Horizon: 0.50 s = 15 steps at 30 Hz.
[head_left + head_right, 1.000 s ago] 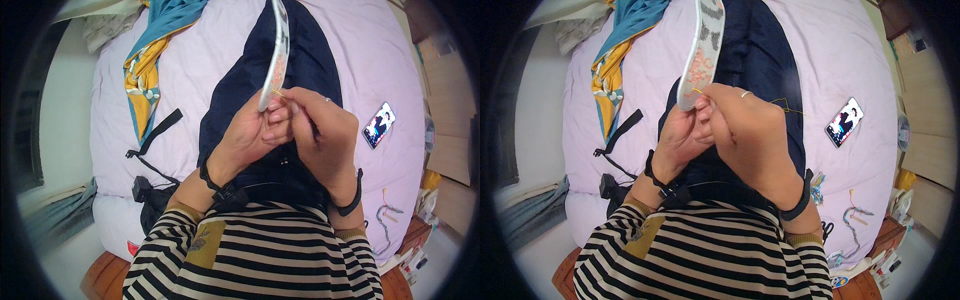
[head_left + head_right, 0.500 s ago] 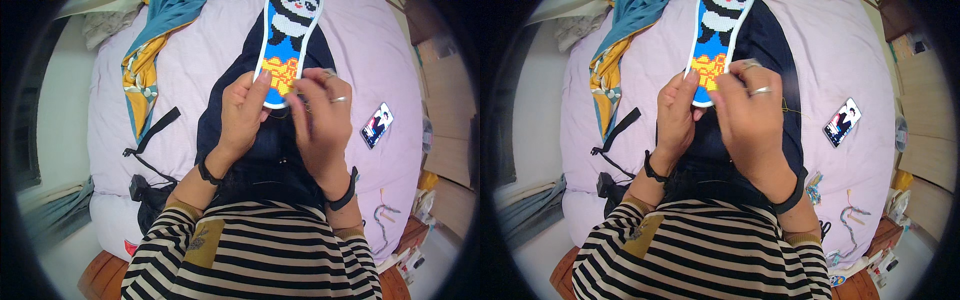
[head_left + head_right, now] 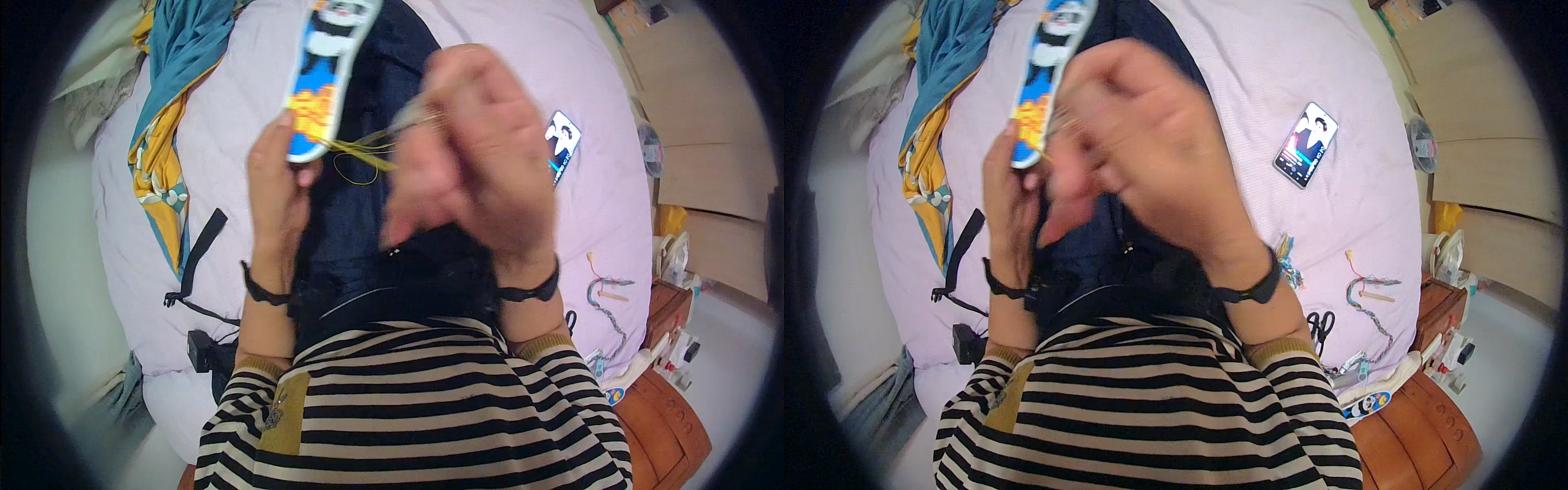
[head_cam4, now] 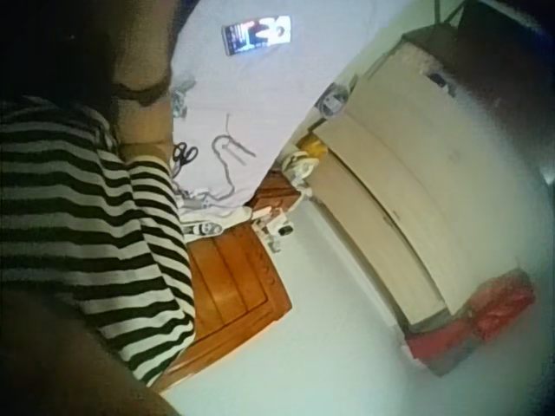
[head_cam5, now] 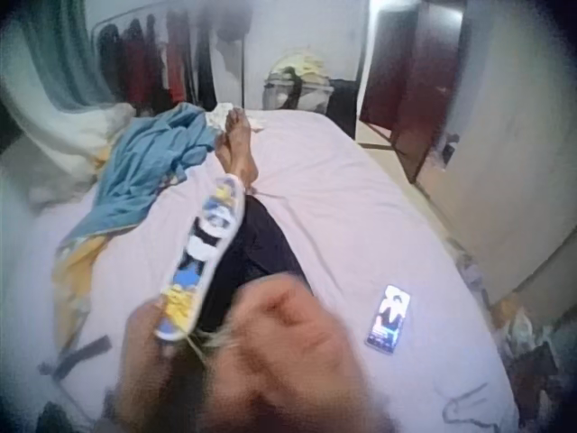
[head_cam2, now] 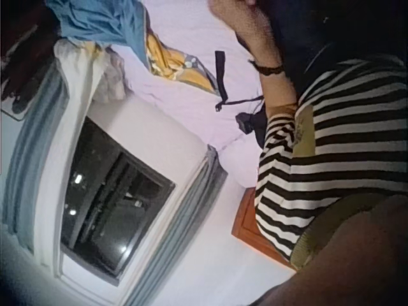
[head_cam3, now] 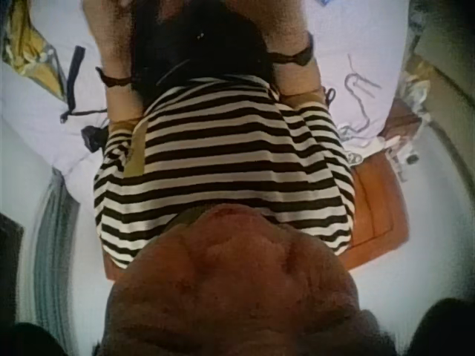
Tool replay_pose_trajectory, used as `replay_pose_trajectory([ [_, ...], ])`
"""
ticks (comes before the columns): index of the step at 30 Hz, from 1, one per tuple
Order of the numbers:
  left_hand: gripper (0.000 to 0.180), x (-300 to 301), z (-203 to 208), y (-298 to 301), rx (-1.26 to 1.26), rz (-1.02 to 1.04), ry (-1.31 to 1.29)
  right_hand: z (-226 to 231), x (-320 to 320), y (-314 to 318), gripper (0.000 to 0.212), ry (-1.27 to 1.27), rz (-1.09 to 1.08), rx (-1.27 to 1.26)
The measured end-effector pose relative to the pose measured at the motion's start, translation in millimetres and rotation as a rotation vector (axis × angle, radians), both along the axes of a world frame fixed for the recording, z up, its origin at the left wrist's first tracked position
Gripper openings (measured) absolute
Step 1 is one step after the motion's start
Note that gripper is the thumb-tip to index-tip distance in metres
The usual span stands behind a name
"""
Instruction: The person lies on a bed and sews a panda-themed insole using a needle and thread. They handle the insole, thread, and needle, occasionally adjusting the thread and flipping the insole to work on different sections.
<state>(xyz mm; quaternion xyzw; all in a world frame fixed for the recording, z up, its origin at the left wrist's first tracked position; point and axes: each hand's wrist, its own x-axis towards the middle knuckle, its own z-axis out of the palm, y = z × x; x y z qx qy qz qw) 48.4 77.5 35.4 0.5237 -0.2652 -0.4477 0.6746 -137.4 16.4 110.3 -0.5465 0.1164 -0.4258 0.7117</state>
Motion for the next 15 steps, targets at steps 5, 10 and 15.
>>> replay_pose_trajectory([
  [5, 0.019, 101, -9, 9, -0.095, 0.194, 0.197, 15, -111, -21, 0.041, -0.35, -0.266, 0.318],
  [10, 0.026, 223, -32, 66, -0.18, 0.365, 0.382, 19, -230, -39, 0.021, -0.355, -0.735, 0.25],
  [15, 0.024, 262, -58, 99, -0.211, 0.515, 0.439, -19, -217, -63, 0.017, 0.382, -1.506, -0.325],
])
